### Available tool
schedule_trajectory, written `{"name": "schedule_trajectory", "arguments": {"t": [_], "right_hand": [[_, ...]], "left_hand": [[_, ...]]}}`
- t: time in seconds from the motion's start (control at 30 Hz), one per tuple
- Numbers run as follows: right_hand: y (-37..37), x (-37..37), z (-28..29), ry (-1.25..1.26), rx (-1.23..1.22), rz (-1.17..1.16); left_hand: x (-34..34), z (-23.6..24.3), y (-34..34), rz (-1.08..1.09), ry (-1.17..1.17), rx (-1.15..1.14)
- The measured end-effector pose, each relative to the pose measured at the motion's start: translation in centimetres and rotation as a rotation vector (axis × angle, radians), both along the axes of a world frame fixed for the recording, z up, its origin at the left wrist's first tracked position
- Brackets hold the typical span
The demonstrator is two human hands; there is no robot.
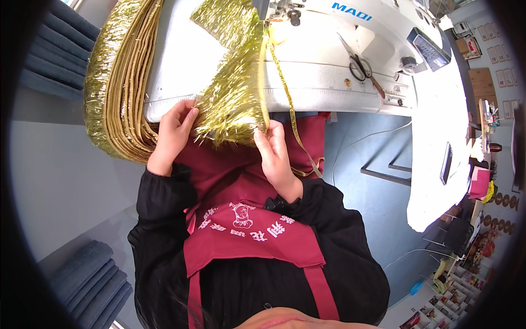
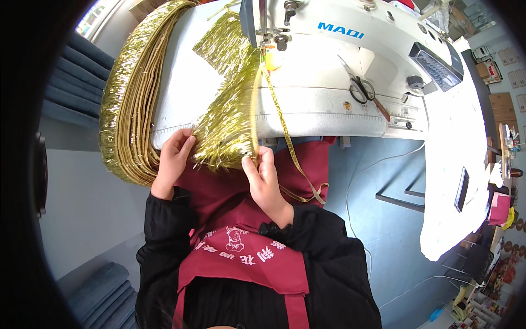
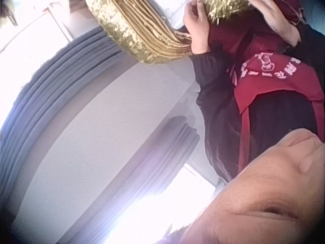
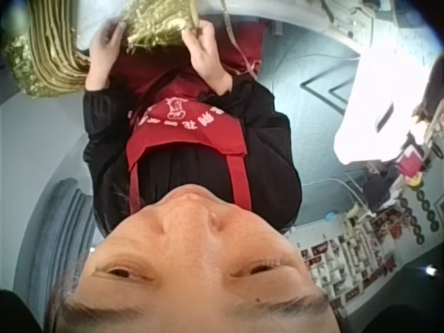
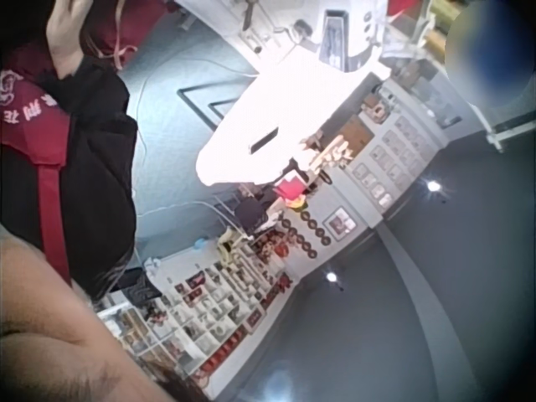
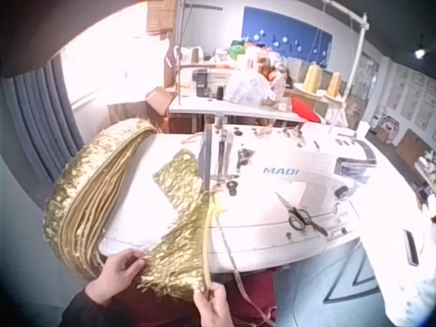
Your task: The person aligns a gold tinsel trim along the edge of a gold fabric piece on a sewing machine, guides it through the machine to stitch the trim, then uses scissors to cut the thread and trim. The process is repeated for additional sections.
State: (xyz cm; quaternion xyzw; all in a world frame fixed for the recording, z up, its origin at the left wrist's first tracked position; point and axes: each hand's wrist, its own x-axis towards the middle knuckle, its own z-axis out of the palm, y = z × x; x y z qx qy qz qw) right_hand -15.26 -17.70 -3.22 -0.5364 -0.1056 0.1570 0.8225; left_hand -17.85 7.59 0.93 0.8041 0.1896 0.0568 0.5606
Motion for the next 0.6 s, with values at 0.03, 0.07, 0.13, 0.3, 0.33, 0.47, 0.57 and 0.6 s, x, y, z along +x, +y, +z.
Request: {"name": "schedule_trajectory", "arguments": {"t": [0.03,0.07,0.13,0.3,0.33,0.47,0.57,0.6], "right_hand": [[-0.3,0.1,-0.5,-0.051,-0.071,-0.031],[-0.5,0.3,-1.2,-0.098,-0.146,-0.063],[-1.5,0.7,-2.6,-0.202,-0.400,-0.043],[-3.7,1.1,-3.6,-0.215,-0.598,-0.045],[-4.0,1.3,-3.3,-0.238,-0.561,-0.038],[-4.5,1.5,-1.1,-0.220,-0.504,-0.019],[-4.2,1.6,0.2,-0.202,-0.498,0.001],[-4.1,1.5,0.5,-0.227,-0.487,-0.002]], "left_hand": [[0.6,1.0,-0.2,-0.038,-0.104,0.324],[1.2,2.1,-0.2,-0.047,-0.192,0.475],[3.7,3.4,-0.1,-0.199,-0.320,0.718],[13.6,1.3,0.4,-0.609,-0.231,0.943],[15.6,0.7,1.0,-0.656,-0.187,1.043],[24.2,0.8,8.3,-0.655,0.115,0.559],[27.6,0.9,12.9,-0.409,0.001,0.697],[27.8,1.0,13.7,-0.340,-0.044,0.819]]}}
